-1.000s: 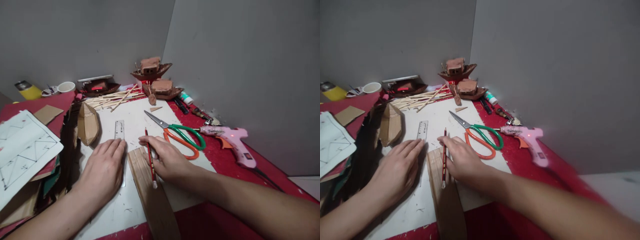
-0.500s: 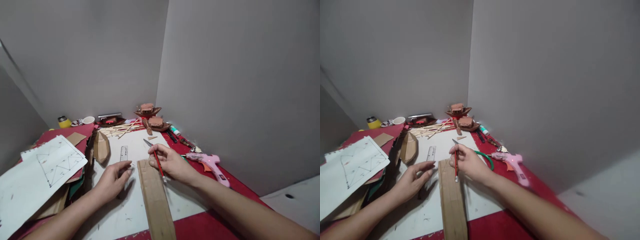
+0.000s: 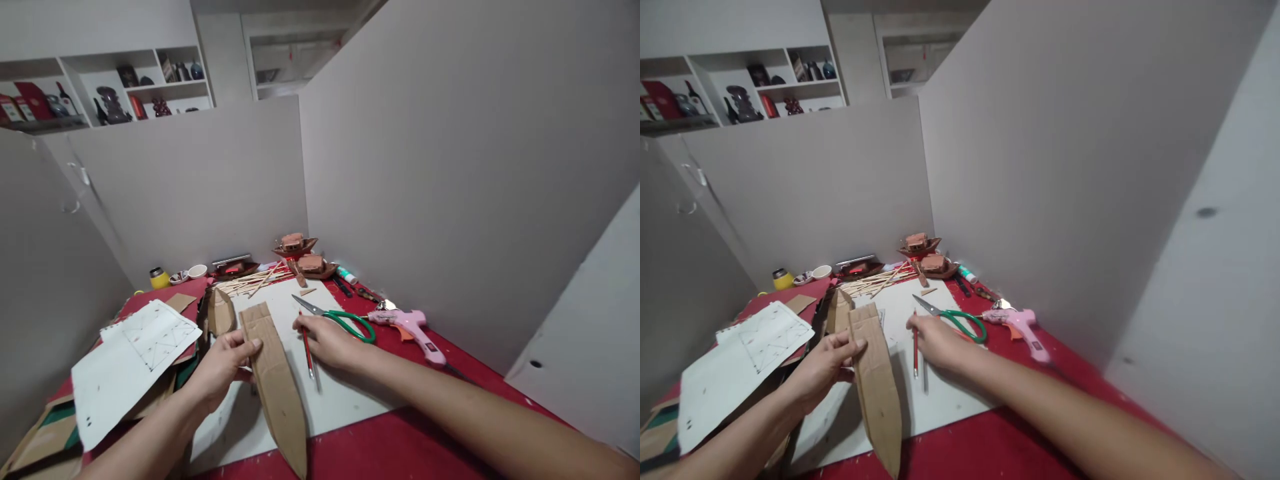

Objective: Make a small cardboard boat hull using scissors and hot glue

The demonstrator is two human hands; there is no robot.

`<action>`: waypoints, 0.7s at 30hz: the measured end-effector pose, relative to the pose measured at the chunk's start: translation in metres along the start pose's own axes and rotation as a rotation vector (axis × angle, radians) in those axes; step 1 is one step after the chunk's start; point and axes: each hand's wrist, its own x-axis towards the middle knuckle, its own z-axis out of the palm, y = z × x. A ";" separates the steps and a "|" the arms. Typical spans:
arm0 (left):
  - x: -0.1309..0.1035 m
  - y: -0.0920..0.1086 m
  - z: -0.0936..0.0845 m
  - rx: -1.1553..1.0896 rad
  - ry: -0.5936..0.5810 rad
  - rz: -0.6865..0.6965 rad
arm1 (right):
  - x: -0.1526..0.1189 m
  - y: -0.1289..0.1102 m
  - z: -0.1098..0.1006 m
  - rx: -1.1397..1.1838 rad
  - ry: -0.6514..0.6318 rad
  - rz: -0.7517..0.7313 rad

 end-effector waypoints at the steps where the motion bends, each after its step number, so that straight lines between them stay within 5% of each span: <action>1: -0.005 0.001 -0.002 0.006 0.015 0.012 | -0.002 0.001 0.001 -0.059 -0.045 -0.022; 5: -0.020 0.000 -0.002 -0.022 0.046 0.083 | -0.006 -0.006 -0.005 -0.270 -0.119 -0.055; 11: -0.029 -0.012 0.007 -0.147 0.116 0.151 | -0.019 -0.002 -0.036 -0.561 -0.056 0.176; 21: -0.022 -0.012 0.029 -0.233 0.211 0.238 | -0.013 0.024 -0.051 -0.587 -0.244 0.472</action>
